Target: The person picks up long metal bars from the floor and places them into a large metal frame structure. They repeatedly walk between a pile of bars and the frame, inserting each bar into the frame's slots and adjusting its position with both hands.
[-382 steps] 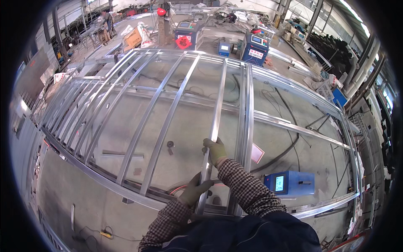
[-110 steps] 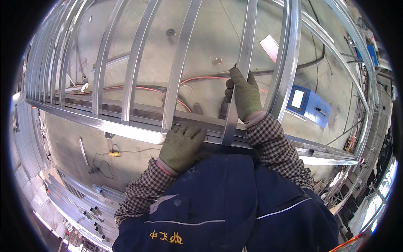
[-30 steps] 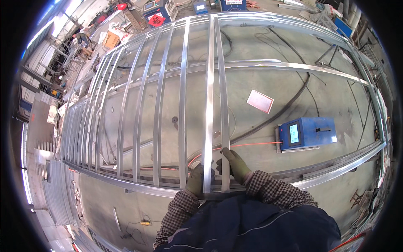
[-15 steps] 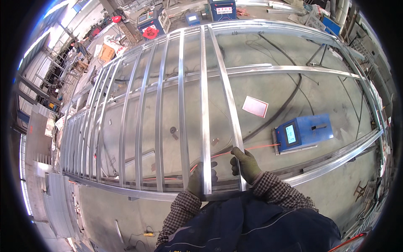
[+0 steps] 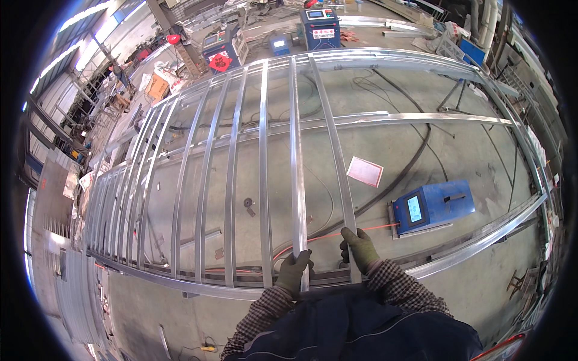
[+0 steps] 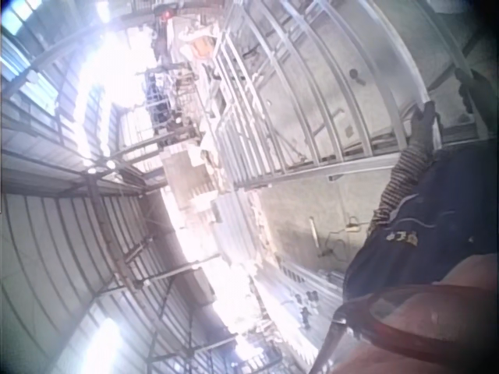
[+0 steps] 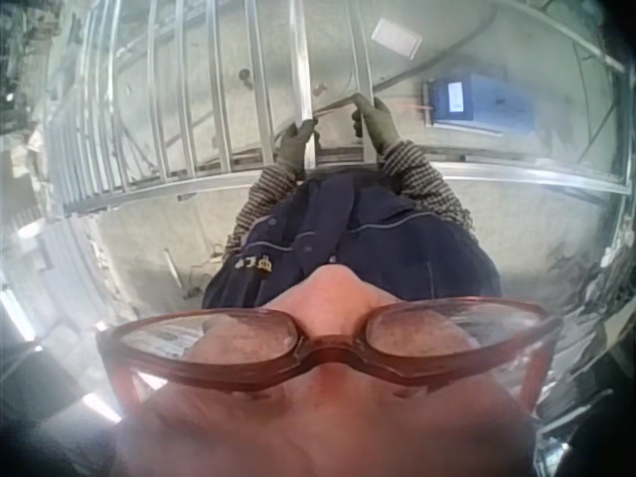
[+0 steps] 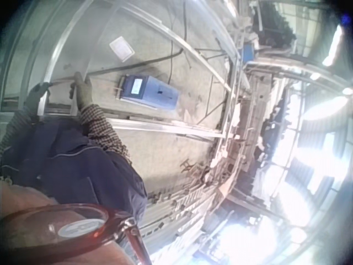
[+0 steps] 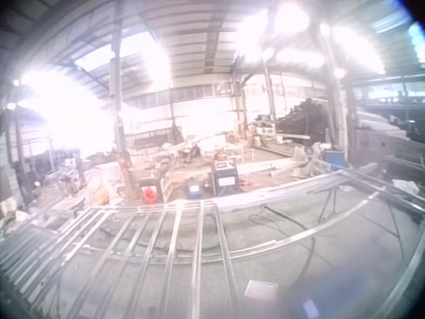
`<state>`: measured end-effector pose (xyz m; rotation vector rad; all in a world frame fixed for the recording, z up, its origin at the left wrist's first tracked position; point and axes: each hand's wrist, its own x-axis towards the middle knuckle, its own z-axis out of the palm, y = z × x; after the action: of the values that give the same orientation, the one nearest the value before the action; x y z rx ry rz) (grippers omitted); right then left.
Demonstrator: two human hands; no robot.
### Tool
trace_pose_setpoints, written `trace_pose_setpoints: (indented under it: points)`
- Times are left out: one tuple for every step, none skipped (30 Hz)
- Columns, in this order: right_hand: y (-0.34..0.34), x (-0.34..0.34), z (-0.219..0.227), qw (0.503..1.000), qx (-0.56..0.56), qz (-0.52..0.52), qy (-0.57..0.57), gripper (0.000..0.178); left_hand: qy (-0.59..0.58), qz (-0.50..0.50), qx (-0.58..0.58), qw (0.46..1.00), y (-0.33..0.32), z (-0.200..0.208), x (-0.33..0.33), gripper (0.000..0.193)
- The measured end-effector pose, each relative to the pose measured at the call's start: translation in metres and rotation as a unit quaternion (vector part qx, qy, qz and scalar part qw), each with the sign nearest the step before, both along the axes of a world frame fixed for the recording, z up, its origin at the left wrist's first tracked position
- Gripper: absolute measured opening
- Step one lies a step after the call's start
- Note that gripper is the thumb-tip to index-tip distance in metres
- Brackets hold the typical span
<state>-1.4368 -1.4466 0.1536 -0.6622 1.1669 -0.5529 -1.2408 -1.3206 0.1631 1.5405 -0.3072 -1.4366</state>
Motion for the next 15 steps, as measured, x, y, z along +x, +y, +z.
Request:
trace_pose_setpoints:
  points:
    - [0.0, -0.001, -0.001, 1.0, -0.001, -0.001, -0.003, 0.048, -0.012, -0.002, 0.001, 1.0, 0.0, -0.001, -0.001, 0.042]
    - [0.0, -0.001, -0.001, 1.0, 0.0, -0.001, -0.008, 0.048, -0.025, -0.003, -0.001, 1.0, -0.001, -0.002, -0.002, 0.042]
    - [0.0, -0.001, -0.001, 1.0, 0.0, -0.002, -0.006, 0.048, -0.038, -0.005, 0.004, 0.999, -0.001, -0.003, -0.003, 0.043]
    - [0.0, -0.002, -0.002, 1.0, 0.002, -0.001, -0.006, 0.048, -0.05, -0.01, -0.003, 0.999, -0.001, -0.004, -0.005, 0.044]
    - [0.0, -0.002, -0.002, 1.0, 0.004, 0.0, -0.005, 0.049, -0.061, -0.016, -0.003, 0.998, -0.002, -0.006, -0.006, 0.044]
    - [0.0, -0.002, -0.002, 1.0, 0.005, 0.0, -0.005, 0.048, -0.073, -0.021, 0.009, 0.997, -0.002, -0.009, -0.006, 0.045]
    - [0.0, -0.002, -0.002, 1.0, 0.007, 0.0, -0.005, 0.048, -0.093, -0.022, 0.0, 0.995, -0.002, -0.011, -0.008, 0.047]
    - [0.0, -0.002, -0.002, 1.0, 0.009, -0.002, -0.003, 0.048, -0.114, -0.02, 0.004, 0.993, -0.002, -0.013, -0.01, 0.049]
    - [0.0, -0.002, -0.002, 1.0, 0.006, -0.001, -0.002, 0.048, -0.13, -0.021, 0.011, 0.991, -0.002, -0.016, -0.011, 0.051]
    - [0.0, -0.001, -0.002, 1.0, 0.004, -0.001, 0.0, 0.048, -0.192, -0.028, -0.01, 0.981, -0.002, -0.019, -0.011, 0.054]
    - [0.0, -0.001, -0.002, 1.0, 0.006, -0.001, 0.002, 0.048, -0.249, -0.037, -0.027, 0.967, -0.003, -0.021, -0.012, 0.057]
    - [0.0, -0.001, -0.002, 1.0, 0.002, 0.002, 0.004, 0.048, -0.306, -0.047, -0.042, 0.95, -0.004, -0.024, -0.013, 0.06]
    - [0.0, -0.001, -0.002, 1.0, 0.0, 0.004, 0.005, 0.047, -0.279, -0.051, -0.023, 0.959, -0.004, -0.026, -0.015, 0.063]
    - [-0.001, -0.001, -0.002, 1.0, -0.004, 0.003, 0.005, 0.047, -0.253, -0.056, -0.004, 0.966, -0.005, -0.029, -0.016, 0.066]
    - [-0.001, -0.002, -0.001, 1.0, -0.002, 0.007, 0.005, 0.047, -0.233, -0.054, 0.01, 0.971, -0.006, -0.031, -0.019, 0.068]
